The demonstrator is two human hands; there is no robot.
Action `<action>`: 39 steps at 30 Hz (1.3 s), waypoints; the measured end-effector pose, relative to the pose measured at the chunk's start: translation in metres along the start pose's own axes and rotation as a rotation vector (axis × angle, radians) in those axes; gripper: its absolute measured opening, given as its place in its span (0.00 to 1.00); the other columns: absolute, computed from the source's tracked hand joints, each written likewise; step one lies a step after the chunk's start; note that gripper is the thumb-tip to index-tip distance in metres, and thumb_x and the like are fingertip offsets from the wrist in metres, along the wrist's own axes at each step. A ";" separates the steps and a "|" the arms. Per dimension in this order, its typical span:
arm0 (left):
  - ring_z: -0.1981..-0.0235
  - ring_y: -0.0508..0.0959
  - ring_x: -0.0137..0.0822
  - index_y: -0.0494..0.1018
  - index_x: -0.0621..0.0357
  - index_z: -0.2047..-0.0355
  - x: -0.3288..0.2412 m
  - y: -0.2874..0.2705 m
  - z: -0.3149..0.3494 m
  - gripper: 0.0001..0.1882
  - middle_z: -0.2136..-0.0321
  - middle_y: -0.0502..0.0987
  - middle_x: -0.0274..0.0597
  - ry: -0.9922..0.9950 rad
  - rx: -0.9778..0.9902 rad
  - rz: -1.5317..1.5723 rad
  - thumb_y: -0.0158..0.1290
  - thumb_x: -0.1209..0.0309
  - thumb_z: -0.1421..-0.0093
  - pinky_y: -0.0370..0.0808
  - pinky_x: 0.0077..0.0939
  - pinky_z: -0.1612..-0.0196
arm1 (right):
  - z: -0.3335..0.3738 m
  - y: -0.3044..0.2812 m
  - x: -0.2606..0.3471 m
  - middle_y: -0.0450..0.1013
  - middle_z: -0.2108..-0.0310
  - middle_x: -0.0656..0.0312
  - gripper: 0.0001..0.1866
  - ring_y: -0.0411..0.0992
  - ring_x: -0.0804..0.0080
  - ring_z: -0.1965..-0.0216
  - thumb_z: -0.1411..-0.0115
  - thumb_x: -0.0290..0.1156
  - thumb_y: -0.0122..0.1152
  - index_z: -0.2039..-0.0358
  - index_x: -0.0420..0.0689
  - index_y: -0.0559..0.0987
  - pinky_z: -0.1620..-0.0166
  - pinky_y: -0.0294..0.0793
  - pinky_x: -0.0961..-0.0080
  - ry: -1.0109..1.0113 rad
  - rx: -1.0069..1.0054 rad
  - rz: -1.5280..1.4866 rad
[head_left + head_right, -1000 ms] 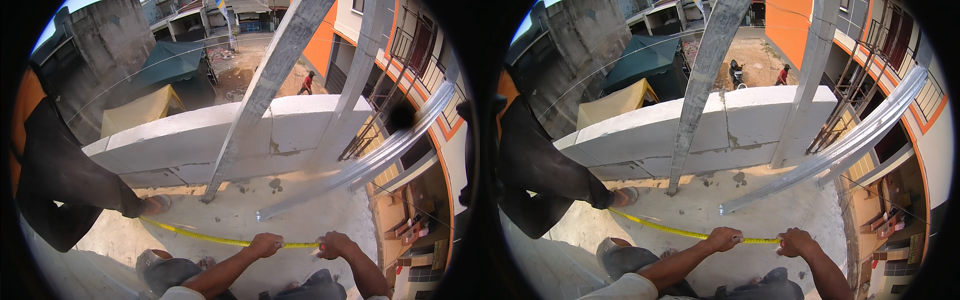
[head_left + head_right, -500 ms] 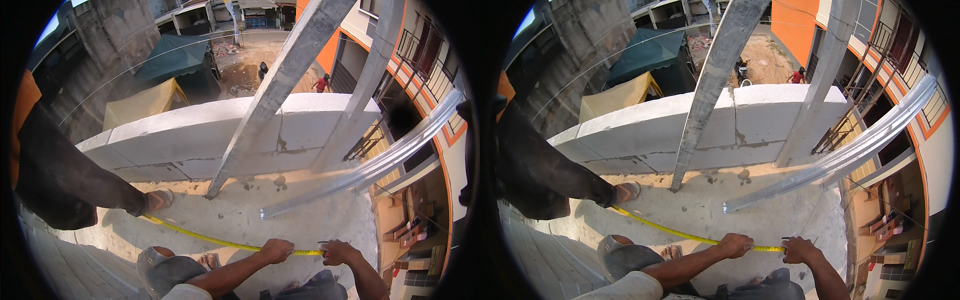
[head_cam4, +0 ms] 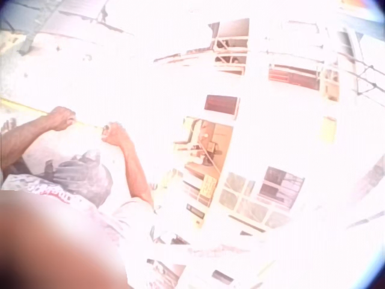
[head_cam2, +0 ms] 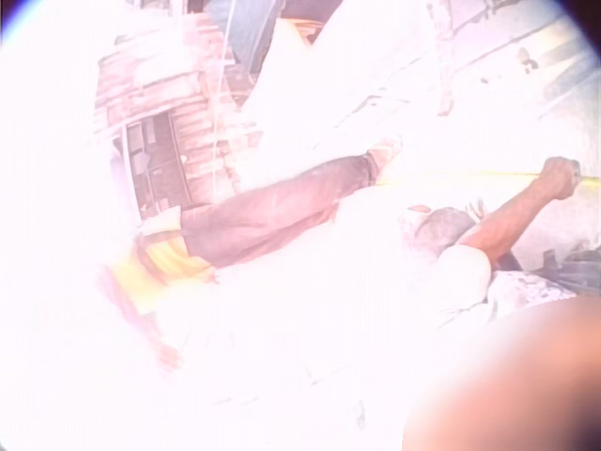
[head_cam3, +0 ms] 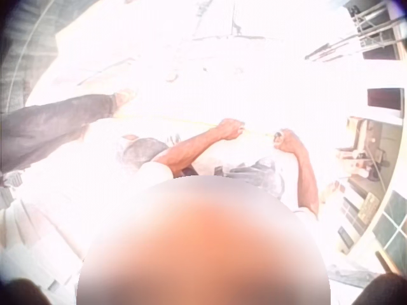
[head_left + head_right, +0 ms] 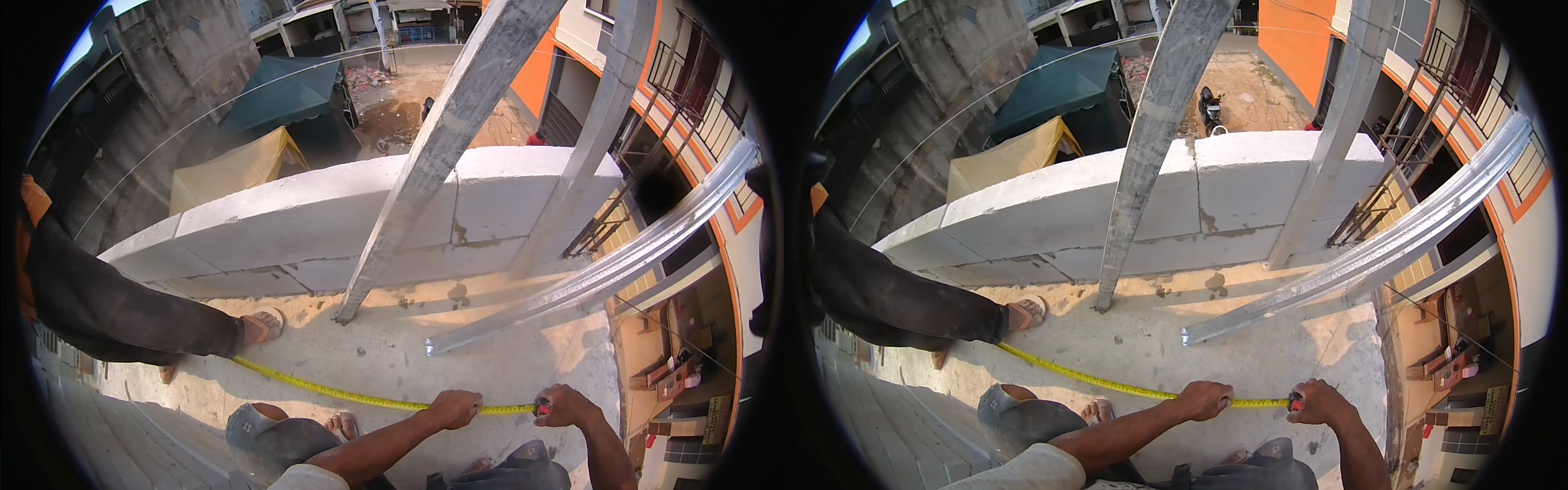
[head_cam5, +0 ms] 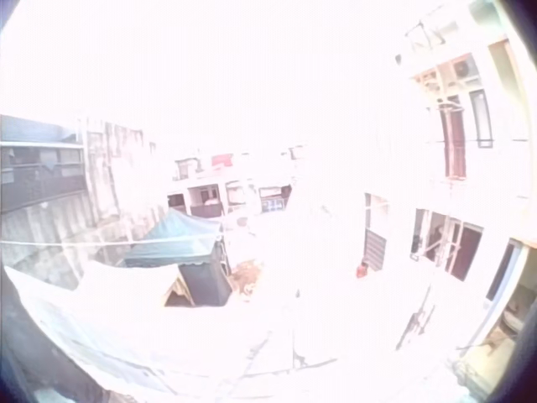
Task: The person uses a cordless drill to fasten metal frame components on a rooftop. After drilling, the person measures the installed frame and surrounding area with a tape measure.
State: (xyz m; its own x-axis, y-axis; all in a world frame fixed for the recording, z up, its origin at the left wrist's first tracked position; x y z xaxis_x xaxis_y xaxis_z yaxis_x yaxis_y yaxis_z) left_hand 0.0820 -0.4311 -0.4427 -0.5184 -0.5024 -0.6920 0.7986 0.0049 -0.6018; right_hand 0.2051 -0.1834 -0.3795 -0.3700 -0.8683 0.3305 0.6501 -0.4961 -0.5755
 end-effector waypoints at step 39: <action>0.65 0.80 0.50 0.80 0.50 0.72 -0.023 -0.125 0.062 0.06 0.72 0.81 0.47 -0.079 -0.201 0.199 0.59 0.65 0.50 0.75 0.45 0.61 | 0.045 -0.073 0.106 0.78 0.61 0.50 0.10 0.73 0.56 0.50 0.55 0.32 0.69 0.70 0.45 0.83 0.49 0.72 0.63 -0.466 -0.231 -0.614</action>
State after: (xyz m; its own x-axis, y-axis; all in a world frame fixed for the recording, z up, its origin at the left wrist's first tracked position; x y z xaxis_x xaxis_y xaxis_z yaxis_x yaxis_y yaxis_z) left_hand 0.0127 -0.4735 -0.3266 -0.3259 -0.5405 -0.7757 0.8016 0.2770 -0.5298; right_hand 0.1477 -0.2391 -0.2687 -0.2687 -0.3752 0.8871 0.2482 -0.9169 -0.3126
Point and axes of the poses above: each hand's wrist, its own z-axis away from the middle knuckle, its own y-axis out of the palm, x = y × z, the point moved 2 cm from there along -z, towards the middle knuckle
